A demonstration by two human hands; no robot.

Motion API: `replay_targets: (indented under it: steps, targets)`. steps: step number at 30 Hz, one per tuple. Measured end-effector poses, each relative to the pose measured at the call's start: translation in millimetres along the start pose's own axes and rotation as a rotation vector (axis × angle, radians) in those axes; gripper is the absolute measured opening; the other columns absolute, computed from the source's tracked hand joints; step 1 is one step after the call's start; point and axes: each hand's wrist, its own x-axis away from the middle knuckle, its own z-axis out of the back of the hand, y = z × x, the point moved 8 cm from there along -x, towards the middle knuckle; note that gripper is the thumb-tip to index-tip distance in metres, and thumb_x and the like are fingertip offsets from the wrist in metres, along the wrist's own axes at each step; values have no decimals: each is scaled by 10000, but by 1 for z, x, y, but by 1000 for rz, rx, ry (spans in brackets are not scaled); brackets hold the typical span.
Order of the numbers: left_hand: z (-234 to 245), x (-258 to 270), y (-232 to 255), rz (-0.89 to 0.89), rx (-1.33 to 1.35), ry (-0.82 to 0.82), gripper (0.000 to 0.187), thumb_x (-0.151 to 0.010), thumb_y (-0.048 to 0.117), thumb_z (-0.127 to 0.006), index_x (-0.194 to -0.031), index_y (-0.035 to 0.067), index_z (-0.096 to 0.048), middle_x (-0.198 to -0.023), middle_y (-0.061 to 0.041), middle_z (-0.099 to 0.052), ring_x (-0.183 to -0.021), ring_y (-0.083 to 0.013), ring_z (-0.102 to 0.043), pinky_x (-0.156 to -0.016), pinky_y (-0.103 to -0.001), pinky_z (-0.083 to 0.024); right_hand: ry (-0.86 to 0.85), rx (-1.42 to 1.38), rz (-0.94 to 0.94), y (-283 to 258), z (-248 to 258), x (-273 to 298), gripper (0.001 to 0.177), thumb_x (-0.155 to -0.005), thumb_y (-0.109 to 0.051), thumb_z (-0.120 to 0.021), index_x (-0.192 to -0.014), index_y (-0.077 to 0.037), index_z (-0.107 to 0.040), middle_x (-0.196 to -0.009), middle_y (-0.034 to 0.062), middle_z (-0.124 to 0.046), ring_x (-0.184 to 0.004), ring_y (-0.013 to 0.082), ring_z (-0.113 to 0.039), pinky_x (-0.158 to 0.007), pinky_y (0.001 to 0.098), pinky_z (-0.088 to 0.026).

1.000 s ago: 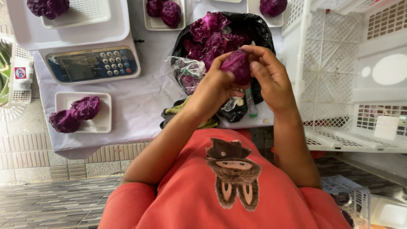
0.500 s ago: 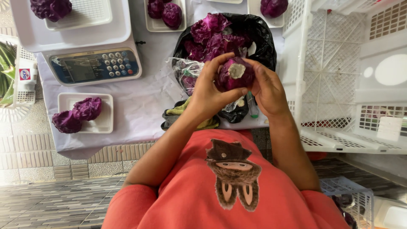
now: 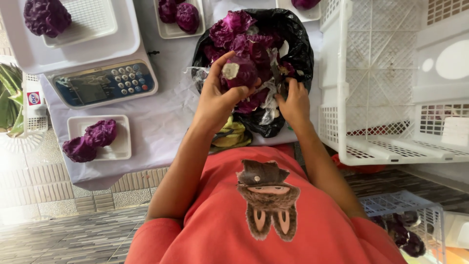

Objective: Cleaning and preparing red cabbages by peeling outer leaves and wiping them before placing on trays.

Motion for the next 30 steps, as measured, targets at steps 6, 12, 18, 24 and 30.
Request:
replay_targets:
  steps: [6,12,18,24,30]
  targets:
    - [-4,7,13,-42,-256,-66,772,-894,-23,-726,-1571,127,-387,-1456,-332,-481,-1283,-440,-556,-1016,-533,-572,182,-169,60,-12,34,1,435,-872,-25,-705,-1268,32,-536,-1048,180,-468,-872,429,-620,-735,482,-565]
    - [12,-2,-8,-84,-208,-38,812,-769,-4,-890,-1425,101,-424,-1190,-216,-618,-1061,-313,-693,-887,-401,-632,18,-780,266,-74,76,11,672,-1041,35,-310,-1676,-93,-130,-1129,183,-560,-756,187,-611,-667,324,-525]
    - [11,0,8,-100,-192,-90,800,-791,-61,-834,-1445,128,-414,-1221,-226,-607,-1091,-296,-685,-901,-383,-633,-162,-931,512,-152,111,32,532,-1103,-130,-353,-1630,-72,-304,-788,67,-515,-513,91,-528,-508,244,-520]
    - [8,2,-1,-124,-201,-108,713,-764,-86,-812,-1380,74,-490,-1132,-162,-624,-1029,-249,-698,-865,-347,-623,-205,-737,586,-195,135,40,588,-1109,-138,-470,-1643,-35,-245,-897,141,-651,-744,187,-634,-670,316,-529]
    - [5,4,-1,-131,-174,-124,688,-755,-98,-794,-1359,58,-503,-1090,-155,-632,-1004,-240,-698,-865,-347,-619,-228,-647,519,-181,122,39,542,-1092,-175,-511,-1599,-38,-376,-1576,223,-457,-1453,367,-419,-1178,495,-381]
